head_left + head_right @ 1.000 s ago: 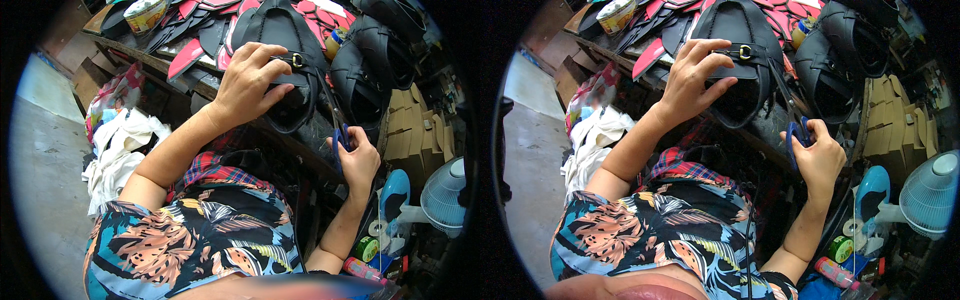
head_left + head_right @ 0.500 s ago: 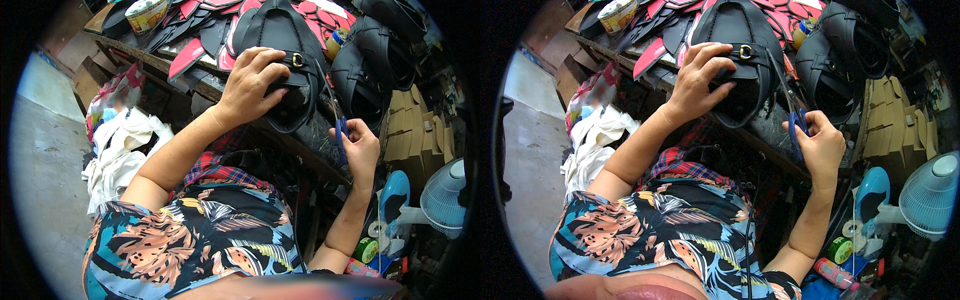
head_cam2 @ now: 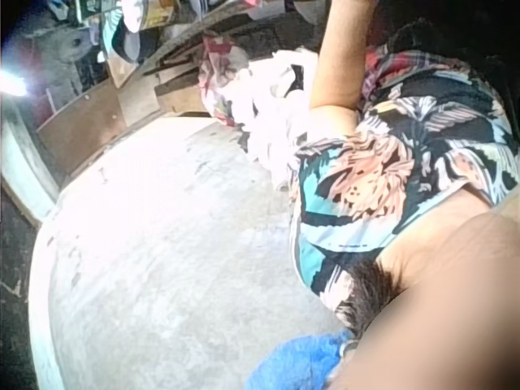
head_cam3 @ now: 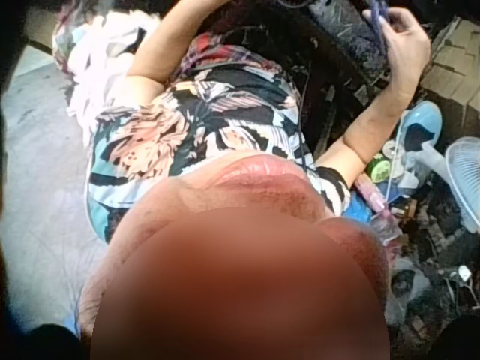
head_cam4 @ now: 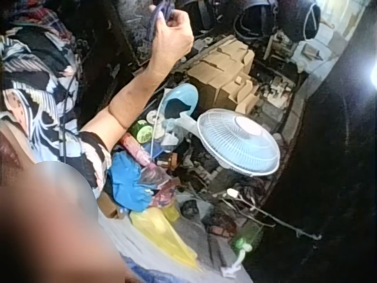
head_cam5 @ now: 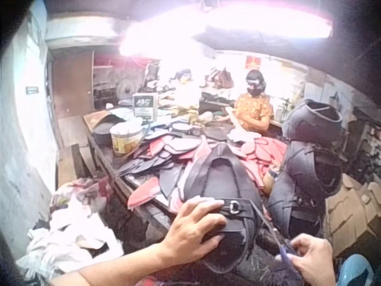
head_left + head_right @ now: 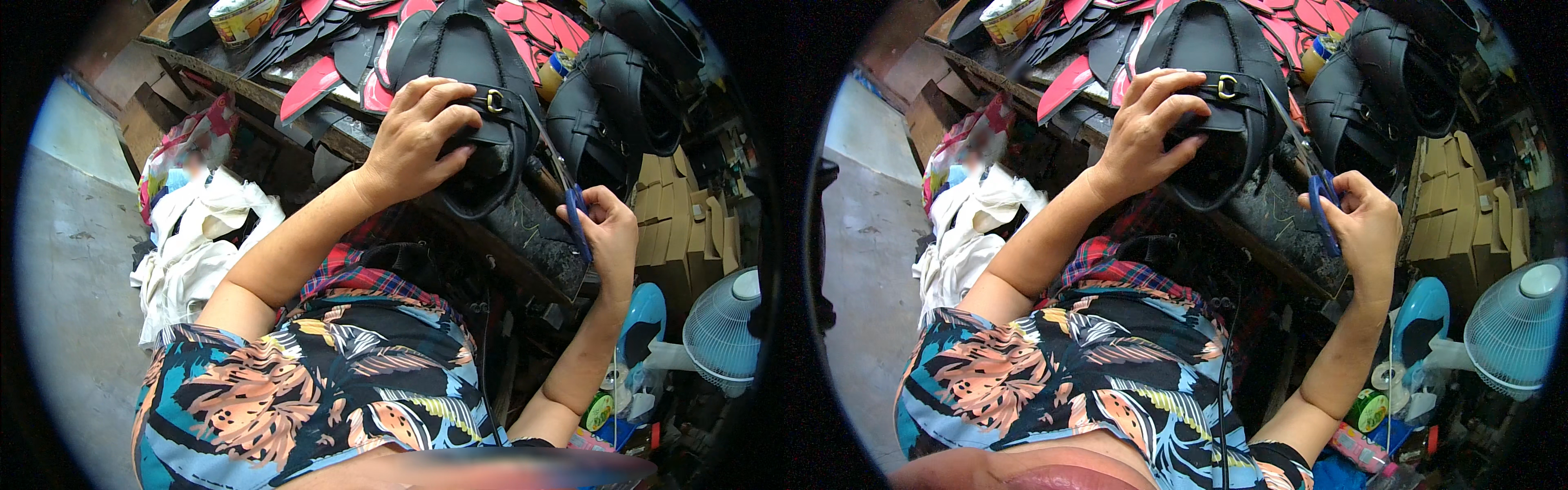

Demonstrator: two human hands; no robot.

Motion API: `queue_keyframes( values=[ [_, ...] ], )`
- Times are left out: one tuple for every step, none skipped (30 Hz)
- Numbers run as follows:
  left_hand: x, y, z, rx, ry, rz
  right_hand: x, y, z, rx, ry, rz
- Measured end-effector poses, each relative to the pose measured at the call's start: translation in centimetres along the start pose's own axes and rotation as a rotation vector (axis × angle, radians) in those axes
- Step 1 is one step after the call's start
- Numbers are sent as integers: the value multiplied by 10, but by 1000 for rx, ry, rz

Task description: The person uses scissors to trim excess white insole material from the inside of black sandals. They repeatedly lift the upper strap, cut along the inner edge, and remove trimmed pieces. After finishing one sandal, they place it aside and begin the same process on a second sandal.

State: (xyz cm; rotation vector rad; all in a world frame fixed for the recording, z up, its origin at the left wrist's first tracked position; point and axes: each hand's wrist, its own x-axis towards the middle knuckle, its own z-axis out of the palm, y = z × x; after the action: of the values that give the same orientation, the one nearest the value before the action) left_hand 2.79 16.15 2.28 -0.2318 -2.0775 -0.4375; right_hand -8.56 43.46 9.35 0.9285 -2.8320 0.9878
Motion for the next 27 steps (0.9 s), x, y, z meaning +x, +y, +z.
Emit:
queue_keyframes(
  values=[
    [-1, -1, -1, 0, -4, -5, 2, 4, 0, 58, -11, 41],
    [-3, -3, -1, -106, 89, -31, 3, 8, 1, 163, 19, 3],
    [-6, -5, -2, -201, 166, -63, 4, 11, 2, 185, 43, 10],
    [-9, -9, -7, -187, 228, -84, 4, 14, 3, 206, 64, 16],
    [-13, -14, -11, -179, 317, -105, 4, 16, 4, 257, 68, 30],
    [-16, -19, -14, -227, 356, -160, 2, 18, 5, 347, 40, -6],
    [-20, -25, -18, -266, 407, -218, 0, 19, 5, 279, 22, 6],
    [-25, -29, -22, -301, 448, -295, -1, 20, 5, 209, 18, -12],
    [-29, -34, -26, -326, 475, -352, -1, 21, 4, 160, 9, -23],
    [-32, -38, -29, -361, 485, -384, 0, 21, 4, 113, 3, -36],
    [-35, -41, -31, -399, 491, -425, 2, 21, 3, 85, -11, -56],
    [-39, -43, -34, -399, 489, -446, 5, 19, 0, 20, 28, -27],
    [-41, -44, -35, -378, 485, -484, 9, 16, -2, -28, 60, -5],
    [-43, -44, -36, -332, 444, -473, 10, 11, -6, -57, 105, -30],
    [-45, -43, -37, -293, 389, -475, 12, 4, -11, -51, 109, -27],
    [-45, -42, -37, -251, 362, -442, 13, -5, -13, 2, 96, -132],
    [-45, -41, -37, -185, 299, -375, 13, -16, -16, 34, 93, -177],
    [-45, -38, -34, -88, 249, -328, 14, -29, -22, -121, 59, -152],
    [-44, -37, -33, 13, 197, -293, 13, -44, -26, -272, 67, -327],
    [-44, -34, -30, -2, 204, -298, 11, -59, -29, -444, 80, -436],
    [-43, -34, -28, 0, 201, -304, 10, -74, -30, -601, 89, -575],
    [-43, -33, -25, 9, 191, -304, 11, -89, -30, -692, 89, -590],
    [-43, -34, -23, 18, 182, -305, 12, -103, -29, -768, 85, -635],
    [-42, -35, -21, 46, 209, -302, 13, -117, -28, -842, 88, -700],
    [-41, -36, -20, 45, 201, -309, 14, -129, -26, -880, 72, -709],
    [-41, -38, -19, 53, 182, -310, 14, -139, -23, -915, 66, -740],
    [-40, -39, -20, 59, 163, -313, 16, -149, -21, -961, 61, -780]
  ],
)
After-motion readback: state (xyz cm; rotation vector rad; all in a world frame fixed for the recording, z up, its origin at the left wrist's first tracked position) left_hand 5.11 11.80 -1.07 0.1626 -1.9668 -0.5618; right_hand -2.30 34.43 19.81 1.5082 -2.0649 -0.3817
